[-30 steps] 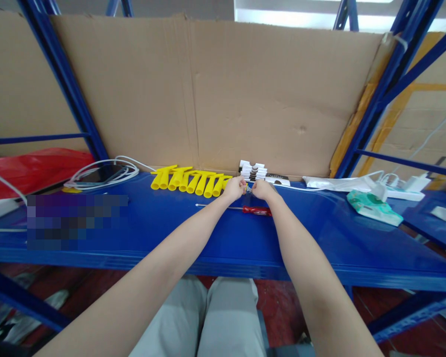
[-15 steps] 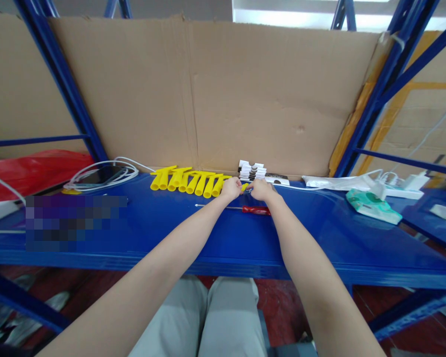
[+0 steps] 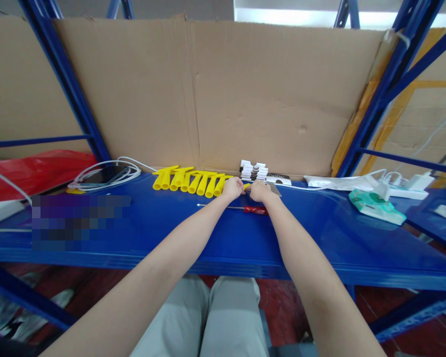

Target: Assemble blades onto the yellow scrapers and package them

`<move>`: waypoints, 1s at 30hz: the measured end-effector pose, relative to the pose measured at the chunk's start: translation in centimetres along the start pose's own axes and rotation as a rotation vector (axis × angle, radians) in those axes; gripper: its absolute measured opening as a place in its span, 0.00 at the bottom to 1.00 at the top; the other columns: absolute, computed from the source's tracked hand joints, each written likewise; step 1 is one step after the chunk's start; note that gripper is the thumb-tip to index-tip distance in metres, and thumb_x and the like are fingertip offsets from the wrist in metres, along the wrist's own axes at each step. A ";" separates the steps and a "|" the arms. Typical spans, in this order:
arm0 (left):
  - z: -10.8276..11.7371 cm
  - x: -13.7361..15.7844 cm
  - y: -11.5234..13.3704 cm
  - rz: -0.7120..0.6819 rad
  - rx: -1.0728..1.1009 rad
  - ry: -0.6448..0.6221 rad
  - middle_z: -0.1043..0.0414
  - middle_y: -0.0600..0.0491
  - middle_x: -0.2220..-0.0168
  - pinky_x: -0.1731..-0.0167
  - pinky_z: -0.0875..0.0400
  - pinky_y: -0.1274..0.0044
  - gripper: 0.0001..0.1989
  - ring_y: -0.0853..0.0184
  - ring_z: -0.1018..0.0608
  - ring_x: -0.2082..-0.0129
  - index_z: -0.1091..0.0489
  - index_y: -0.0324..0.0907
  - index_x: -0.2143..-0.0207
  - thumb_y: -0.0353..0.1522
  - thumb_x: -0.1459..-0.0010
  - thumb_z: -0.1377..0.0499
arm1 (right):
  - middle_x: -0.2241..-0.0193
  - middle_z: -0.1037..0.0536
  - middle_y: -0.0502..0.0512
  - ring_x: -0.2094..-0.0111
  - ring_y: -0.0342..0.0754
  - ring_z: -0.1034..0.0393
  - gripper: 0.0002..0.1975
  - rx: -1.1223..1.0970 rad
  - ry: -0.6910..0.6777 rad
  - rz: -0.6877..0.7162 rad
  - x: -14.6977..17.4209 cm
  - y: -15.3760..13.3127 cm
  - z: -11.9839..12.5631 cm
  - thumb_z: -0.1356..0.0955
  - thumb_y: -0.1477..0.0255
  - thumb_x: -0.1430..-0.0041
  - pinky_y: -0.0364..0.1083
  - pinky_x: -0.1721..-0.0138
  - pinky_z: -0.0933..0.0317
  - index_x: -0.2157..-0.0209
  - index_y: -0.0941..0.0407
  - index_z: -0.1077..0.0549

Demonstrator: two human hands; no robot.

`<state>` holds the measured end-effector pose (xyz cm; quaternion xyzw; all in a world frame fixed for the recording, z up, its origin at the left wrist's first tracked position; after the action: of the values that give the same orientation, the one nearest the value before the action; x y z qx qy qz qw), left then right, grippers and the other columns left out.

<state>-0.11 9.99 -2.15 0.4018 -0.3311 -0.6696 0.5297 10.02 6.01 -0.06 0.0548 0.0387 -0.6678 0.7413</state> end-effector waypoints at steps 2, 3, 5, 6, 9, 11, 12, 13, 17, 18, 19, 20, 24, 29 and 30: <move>0.4 -0.2 0.2 -0.027 0.066 0.055 0.25 0.52 0.74 0.64 0.28 0.78 0.08 0.66 0.21 0.66 0.33 0.39 0.77 0.21 0.54 0.38 | 0.55 0.23 0.60 0.53 0.52 0.30 0.21 -0.066 0.081 0.018 -0.5 0.4 0.2 0.39 0.78 0.44 0.46 0.54 0.39 0.52 0.53 0.24; 0.5 -0.2 0.3 -0.022 0.134 0.071 0.27 0.53 0.76 0.66 0.28 0.78 0.09 0.67 0.21 0.69 0.34 0.38 0.78 0.20 0.52 0.39 | 0.55 0.22 0.60 0.54 0.50 0.30 0.21 -0.119 0.133 0.037 -0.6 0.6 0.4 0.39 0.79 0.44 0.44 0.54 0.39 0.52 0.55 0.24; 0.4 0.0 0.6 0.030 0.327 0.072 0.31 0.56 0.81 0.69 0.28 0.79 0.11 0.69 0.21 0.75 0.37 0.39 0.79 0.19 0.50 0.41 | 0.56 0.22 0.60 0.55 0.48 0.28 0.20 -0.239 0.232 0.079 -0.8 0.9 1.0 0.40 0.79 0.43 0.43 0.54 0.39 0.54 0.59 0.23; 0.3 0.2 0.7 0.068 0.434 0.063 0.33 0.57 0.82 0.70 0.28 0.80 0.13 0.71 0.22 0.77 0.39 0.39 0.80 0.18 0.49 0.42 | 0.57 0.21 0.59 0.56 0.48 0.28 0.19 -0.292 0.270 0.103 -0.8 0.9 1.2 0.40 0.79 0.43 0.42 0.54 0.39 0.55 0.59 0.23; -0.2 1.0 1.3 0.177 0.659 0.023 0.34 0.57 0.84 0.68 0.27 0.80 0.16 0.73 0.23 0.80 0.41 0.38 0.82 0.15 0.48 0.44 | 0.61 0.20 0.57 0.59 0.47 0.27 0.17 -0.401 0.319 0.147 -0.7 1.0 1.7 0.39 0.80 0.44 0.43 0.56 0.38 0.59 0.60 0.21; -0.4 1.6 1.5 0.245 0.717 0.004 0.31 0.54 0.82 0.65 0.26 0.79 0.15 0.71 0.22 0.76 0.39 0.38 0.82 0.15 0.49 0.44 | 0.64 0.19 0.56 0.62 0.47 0.27 0.16 -0.457 0.321 0.149 -0.7 1.1 1.7 0.38 0.81 0.45 0.43 0.58 0.37 0.63 0.59 0.21; -0.4 1.9 1.6 0.273 0.729 -0.004 0.29 0.52 0.81 0.64 0.26 0.78 0.14 0.69 0.21 0.74 0.38 0.37 0.81 0.15 0.49 0.44 | 0.65 0.19 0.55 0.63 0.47 0.27 0.15 -0.487 0.320 0.143 -0.7 1.1 1.6 0.38 0.81 0.46 0.42 0.59 0.37 0.64 0.59 0.20; -0.4 2.1 1.6 0.297 0.733 -0.014 0.27 0.50 0.79 0.63 0.26 0.77 0.13 0.67 0.20 0.71 0.37 0.37 0.80 0.15 0.49 0.44 | 0.66 0.19 0.55 0.65 0.47 0.27 0.15 -0.517 0.318 0.136 -0.7 1.2 1.5 0.38 0.80 0.47 0.42 0.61 0.37 0.65 0.59 0.20; -0.4 2.4 1.7 0.335 0.720 -0.051 0.24 0.45 0.74 0.62 0.26 0.77 0.09 0.64 0.19 0.67 0.32 0.34 0.76 0.17 0.47 0.44 | 0.69 0.19 0.55 0.69 0.46 0.27 0.12 -0.631 0.313 0.109 -0.7 1.5 1.2 0.36 0.79 0.49 0.42 0.64 0.36 0.70 0.60 0.20; -0.4 2.4 1.7 0.340 0.717 -0.057 0.24 0.45 0.75 0.63 0.26 0.77 0.08 0.65 0.19 0.68 0.31 0.34 0.76 0.17 0.47 0.44 | 0.70 0.19 0.55 0.69 0.46 0.27 0.11 -0.656 0.314 0.107 -0.6 1.6 1.2 0.36 0.79 0.50 0.42 0.64 0.36 0.71 0.60 0.21; -0.4 2.4 1.6 0.345 0.715 -0.063 0.24 0.46 0.75 0.63 0.26 0.77 0.08 0.65 0.20 0.69 0.31 0.34 0.75 0.17 0.47 0.44 | 0.71 0.19 0.55 0.70 0.46 0.28 0.11 -0.678 0.315 0.107 -0.5 1.6 1.2 0.36 0.78 0.50 0.42 0.65 0.36 0.72 0.60 0.21; -0.4 2.3 1.5 0.349 0.715 -0.071 0.25 0.47 0.76 0.64 0.26 0.77 0.08 0.66 0.20 0.71 0.30 0.33 0.75 0.17 0.47 0.44 | 0.71 0.19 0.55 0.70 0.46 0.28 0.10 -0.699 0.316 0.108 -0.5 1.7 1.2 0.36 0.78 0.50 0.42 0.66 0.36 0.72 0.60 0.21; -0.8 1.8 1.0 0.356 0.717 -0.096 0.27 0.51 0.80 0.64 0.26 0.78 0.07 0.69 0.21 0.75 0.29 0.34 0.71 0.17 0.47 0.44 | 0.74 0.21 0.53 0.72 0.45 0.30 0.07 -0.772 0.311 0.126 -0.2 1.8 1.3 0.34 0.77 0.53 0.42 0.68 0.37 0.75 0.59 0.23; -1.7 1.2 0.4 0.363 0.716 -0.161 0.25 0.51 0.78 0.62 0.26 0.76 0.09 0.69 0.21 0.74 0.29 0.36 0.66 0.19 0.47 0.45 | 0.79 0.24 0.51 0.76 0.43 0.33 0.03 -0.852 0.280 0.148 -0.2 2.2 1.2 0.33 0.76 0.56 0.42 0.69 0.37 0.79 0.58 0.27; -1.9 1.1 0.4 0.366 0.715 -0.174 0.24 0.51 0.77 0.62 0.26 0.76 0.09 0.69 0.21 0.74 0.29 0.36 0.65 0.19 0.47 0.45 | 0.80 0.25 0.50 0.77 0.42 0.34 0.03 -0.855 0.285 0.160 -0.1 2.2 1.3 0.33 0.75 0.56 0.43 0.69 0.37 0.79 0.58 0.27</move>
<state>1.62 8.82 -2.91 0.4371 -0.6525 -0.4384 0.4370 12.20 6.17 1.27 -0.1620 0.4080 -0.5182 0.7340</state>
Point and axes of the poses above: each hand's wrist, its own x-axis away from the middle knuckle, its own z-axis out of the back of the hand, y = z × x, the point moved 6 cm from there along -x, towards the middle knuckle
